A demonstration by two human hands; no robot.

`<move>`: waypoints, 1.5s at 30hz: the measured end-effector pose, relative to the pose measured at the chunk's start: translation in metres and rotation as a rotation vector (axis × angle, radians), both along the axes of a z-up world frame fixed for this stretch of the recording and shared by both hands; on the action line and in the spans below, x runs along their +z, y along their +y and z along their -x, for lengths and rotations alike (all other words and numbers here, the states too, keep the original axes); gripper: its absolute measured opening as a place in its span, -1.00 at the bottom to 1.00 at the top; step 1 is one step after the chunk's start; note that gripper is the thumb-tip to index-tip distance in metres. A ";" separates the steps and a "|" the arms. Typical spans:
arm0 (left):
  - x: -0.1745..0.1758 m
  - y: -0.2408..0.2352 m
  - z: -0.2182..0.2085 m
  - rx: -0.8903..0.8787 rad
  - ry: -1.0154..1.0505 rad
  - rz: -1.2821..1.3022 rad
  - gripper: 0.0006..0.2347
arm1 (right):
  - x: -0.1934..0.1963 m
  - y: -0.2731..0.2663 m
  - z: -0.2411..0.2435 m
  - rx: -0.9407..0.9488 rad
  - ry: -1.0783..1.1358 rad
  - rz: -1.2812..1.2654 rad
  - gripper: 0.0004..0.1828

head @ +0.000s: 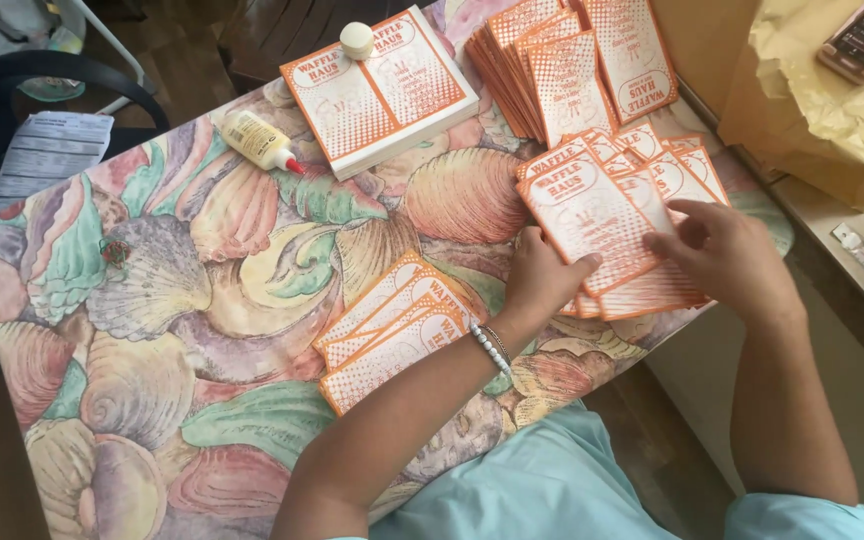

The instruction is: Folding and stacking paper waffle bags on a table into organized piles.

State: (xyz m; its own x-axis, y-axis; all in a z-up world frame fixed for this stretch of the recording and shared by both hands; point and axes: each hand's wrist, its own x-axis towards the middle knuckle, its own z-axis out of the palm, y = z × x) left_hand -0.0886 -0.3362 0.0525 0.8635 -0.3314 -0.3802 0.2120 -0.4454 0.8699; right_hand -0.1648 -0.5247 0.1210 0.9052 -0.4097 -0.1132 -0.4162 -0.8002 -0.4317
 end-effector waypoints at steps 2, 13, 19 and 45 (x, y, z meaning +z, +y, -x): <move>0.022 0.010 -0.001 0.010 0.072 0.018 -0.48 | 0.003 0.013 -0.006 -0.047 -0.019 -0.078 -0.40; 0.010 0.040 -0.030 0.295 0.392 0.439 -0.62 | -0.007 0.046 -0.009 0.114 -0.316 -0.272 -0.52; -0.019 0.067 -0.065 0.111 0.241 0.823 -0.61 | -0.001 0.064 -0.021 0.273 -0.496 -0.239 -0.31; -0.031 0.141 -0.131 0.165 -0.445 0.711 -0.57 | -0.098 0.187 -0.146 0.293 -0.930 -0.709 -0.28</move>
